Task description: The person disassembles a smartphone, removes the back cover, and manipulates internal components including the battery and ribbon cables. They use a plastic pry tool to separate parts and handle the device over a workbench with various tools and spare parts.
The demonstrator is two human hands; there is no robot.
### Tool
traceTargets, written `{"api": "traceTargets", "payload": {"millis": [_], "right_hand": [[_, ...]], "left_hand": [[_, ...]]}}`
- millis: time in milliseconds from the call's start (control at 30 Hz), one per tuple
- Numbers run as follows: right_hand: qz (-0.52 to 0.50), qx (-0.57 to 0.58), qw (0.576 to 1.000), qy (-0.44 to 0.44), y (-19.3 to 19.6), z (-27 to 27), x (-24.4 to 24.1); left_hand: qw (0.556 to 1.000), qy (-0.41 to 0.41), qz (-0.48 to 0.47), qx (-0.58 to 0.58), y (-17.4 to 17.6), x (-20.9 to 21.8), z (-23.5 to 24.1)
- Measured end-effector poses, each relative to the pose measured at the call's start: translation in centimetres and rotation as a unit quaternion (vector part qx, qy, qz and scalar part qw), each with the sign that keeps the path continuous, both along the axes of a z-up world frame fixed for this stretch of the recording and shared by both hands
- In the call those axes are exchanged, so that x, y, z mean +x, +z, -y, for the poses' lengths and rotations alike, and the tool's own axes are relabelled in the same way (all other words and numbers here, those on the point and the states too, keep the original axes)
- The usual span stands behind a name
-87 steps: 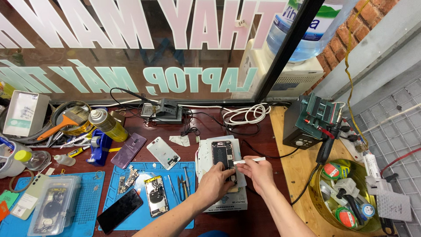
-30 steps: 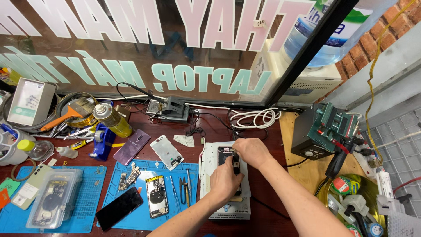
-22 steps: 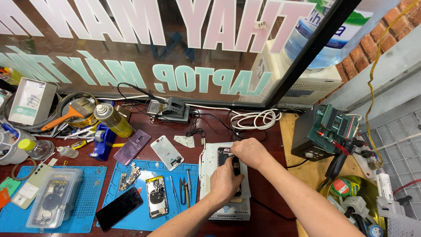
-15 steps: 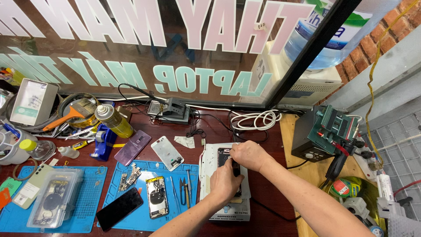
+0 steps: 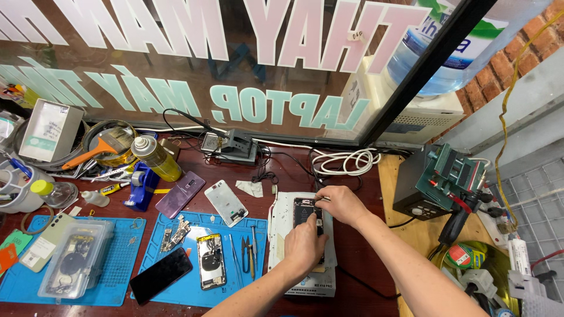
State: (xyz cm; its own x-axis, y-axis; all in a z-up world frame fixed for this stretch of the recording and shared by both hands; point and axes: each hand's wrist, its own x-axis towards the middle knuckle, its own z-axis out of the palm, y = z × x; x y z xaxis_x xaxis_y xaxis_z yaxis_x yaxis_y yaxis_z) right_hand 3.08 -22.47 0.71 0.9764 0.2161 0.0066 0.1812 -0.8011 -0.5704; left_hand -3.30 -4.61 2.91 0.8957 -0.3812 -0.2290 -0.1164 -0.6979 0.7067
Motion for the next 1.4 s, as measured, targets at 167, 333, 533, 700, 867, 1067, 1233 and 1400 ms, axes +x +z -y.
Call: {"api": "traceTargets", "payload": {"millis": [167, 333, 533, 700, 867, 1067, 1233, 1400], "right_hand": [[0.023, -0.046, 0.999, -0.015, 0.2, -0.6, -0.4], [-0.018, 0.042, 0.996, -0.077, -0.2, -0.6, -0.7], [-0.087, 0.139, 0.96, -0.228, -0.8, 0.3, -1.3], [-0.172, 0.223, 0.922, -0.266, -0.8, -0.2, -3.2], [-0.218, 0.229, 0.887, -0.336, -0.8, 0.2, -4.3], [-0.218, 0.275, 0.87, -0.345, -3.1, 3.2, -6.2], [-0.29, 0.408, 0.78, -0.377, -6.1, 3.4, -7.5], [-0.24, 0.337, 0.833, -0.367, -7.1, 2.4, -7.1]], "left_hand": [[1.0, -0.003, 0.023, -0.006, -0.7, 0.2, 0.3], [1.0, -0.001, 0.017, -0.005, -0.4, 0.3, 0.3], [0.998, 0.043, -0.035, -0.026, 0.9, 0.3, 0.0], [0.999, 0.042, -0.03, -0.012, 1.0, 0.6, 0.1], [1.0, 0.015, -0.004, -0.002, 0.6, 0.5, 0.2], [1.0, -0.006, 0.011, -0.015, 0.0, 0.4, -0.2], [1.0, 0.001, 0.008, -0.011, 0.1, 0.6, -0.2], [1.0, -0.001, 0.009, -0.006, 0.4, 0.5, -0.2]]}}
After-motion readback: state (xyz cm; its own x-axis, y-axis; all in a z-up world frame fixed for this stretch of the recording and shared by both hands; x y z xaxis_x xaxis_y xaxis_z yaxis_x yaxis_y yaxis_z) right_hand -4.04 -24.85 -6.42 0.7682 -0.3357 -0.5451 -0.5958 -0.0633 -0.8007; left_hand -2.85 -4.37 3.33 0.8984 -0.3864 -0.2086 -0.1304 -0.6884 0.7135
